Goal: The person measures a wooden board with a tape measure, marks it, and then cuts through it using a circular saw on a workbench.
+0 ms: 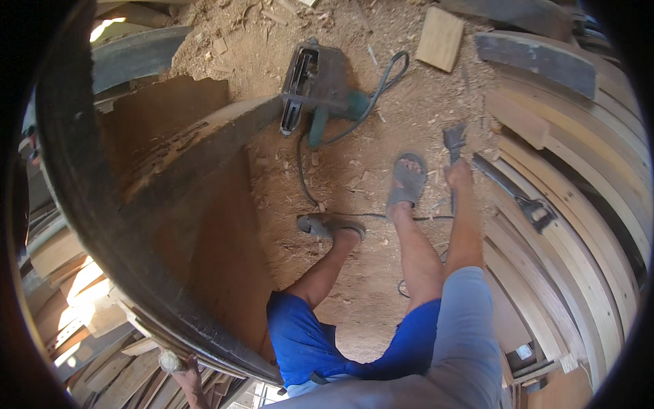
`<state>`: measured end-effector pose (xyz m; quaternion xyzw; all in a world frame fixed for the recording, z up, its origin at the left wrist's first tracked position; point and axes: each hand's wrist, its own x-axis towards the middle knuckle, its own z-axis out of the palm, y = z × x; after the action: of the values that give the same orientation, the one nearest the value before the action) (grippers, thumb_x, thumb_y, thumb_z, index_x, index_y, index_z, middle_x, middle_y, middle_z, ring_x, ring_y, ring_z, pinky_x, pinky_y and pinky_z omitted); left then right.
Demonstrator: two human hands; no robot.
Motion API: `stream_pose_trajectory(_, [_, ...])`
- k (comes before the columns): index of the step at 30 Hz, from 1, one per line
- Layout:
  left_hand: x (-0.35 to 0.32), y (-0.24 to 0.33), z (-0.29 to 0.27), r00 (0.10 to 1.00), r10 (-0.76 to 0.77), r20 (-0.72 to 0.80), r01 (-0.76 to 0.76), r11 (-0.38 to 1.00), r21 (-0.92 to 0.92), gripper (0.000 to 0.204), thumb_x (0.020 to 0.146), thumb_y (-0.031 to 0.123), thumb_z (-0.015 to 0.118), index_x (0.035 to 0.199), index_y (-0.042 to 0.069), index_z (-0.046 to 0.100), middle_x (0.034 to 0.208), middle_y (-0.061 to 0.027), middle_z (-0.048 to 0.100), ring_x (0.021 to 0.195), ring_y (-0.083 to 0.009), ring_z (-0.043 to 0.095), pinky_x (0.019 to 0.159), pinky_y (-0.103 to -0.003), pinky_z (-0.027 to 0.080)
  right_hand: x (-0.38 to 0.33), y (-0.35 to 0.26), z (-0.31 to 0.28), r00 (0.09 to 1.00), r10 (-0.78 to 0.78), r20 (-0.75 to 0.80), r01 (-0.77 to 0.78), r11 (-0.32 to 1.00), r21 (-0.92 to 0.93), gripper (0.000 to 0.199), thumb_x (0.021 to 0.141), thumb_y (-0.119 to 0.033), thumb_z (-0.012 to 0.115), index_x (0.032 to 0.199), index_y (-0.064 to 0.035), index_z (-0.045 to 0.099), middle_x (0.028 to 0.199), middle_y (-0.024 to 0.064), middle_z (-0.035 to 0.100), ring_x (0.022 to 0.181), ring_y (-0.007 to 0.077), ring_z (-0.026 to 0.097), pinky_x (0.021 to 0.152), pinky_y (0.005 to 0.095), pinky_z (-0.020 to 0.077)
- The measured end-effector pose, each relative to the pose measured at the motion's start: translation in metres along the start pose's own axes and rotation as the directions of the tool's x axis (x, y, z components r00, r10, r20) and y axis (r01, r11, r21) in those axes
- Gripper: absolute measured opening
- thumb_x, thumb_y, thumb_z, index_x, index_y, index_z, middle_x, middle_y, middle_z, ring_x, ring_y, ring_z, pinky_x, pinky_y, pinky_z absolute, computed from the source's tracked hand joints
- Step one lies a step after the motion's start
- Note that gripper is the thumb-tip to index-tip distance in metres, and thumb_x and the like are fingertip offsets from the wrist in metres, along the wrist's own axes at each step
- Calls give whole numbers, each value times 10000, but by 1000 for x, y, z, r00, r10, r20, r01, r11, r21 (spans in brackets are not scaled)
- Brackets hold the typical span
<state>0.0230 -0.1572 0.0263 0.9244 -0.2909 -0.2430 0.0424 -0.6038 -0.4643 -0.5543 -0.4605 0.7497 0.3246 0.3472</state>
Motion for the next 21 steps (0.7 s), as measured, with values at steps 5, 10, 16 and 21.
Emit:
stream_pose_trajectory(5, [-9,-52,-35,991,-31,134,0,974,228,973,795,271,769,1580,-38,283,1457,-187,518,1352,-321,485,1162,-426,360,8,-22,-1,978,173,-114,-187,974,-128,668,877,-296,717,1429,18,509,1325,267,658,1239,443,632,1081,487,497])
stream_pose_trajectory(10, [1,-1,-4,1000,-26,-7,26,998,64,1130,743,359,910,1566,-111,295,1439,-245,550,1309,-316,536,1116,-403,416,-62,-40,-33,997,-68,42,65,995,73,641,803,-390,700,1187,123,672,1221,361,658,1207,442,644,1040,477,508])
stream_pose_trajectory(16, [5,26,13,993,108,-52,-104,992,77,919,707,106,816,1520,-53,418,1317,-266,658,1176,-363,686,1000,-403,537,-177,-29,-62,935,-324,146,351,903,-247,458,706,-262,709,1048,39,759,1153,303,700,1112,427,692,942,480,561])
stream_pose_trajectory(21, [31,27,8,995,99,-27,-97,993,62,1099,731,254,892,1615,64,268,1197,-268,698,1036,-435,710,880,-471,571,-306,-44,-115,845,-466,263,531,790,-307,325,727,-164,725,955,66,744,1060,270,745,942,378,753,815,473,585])
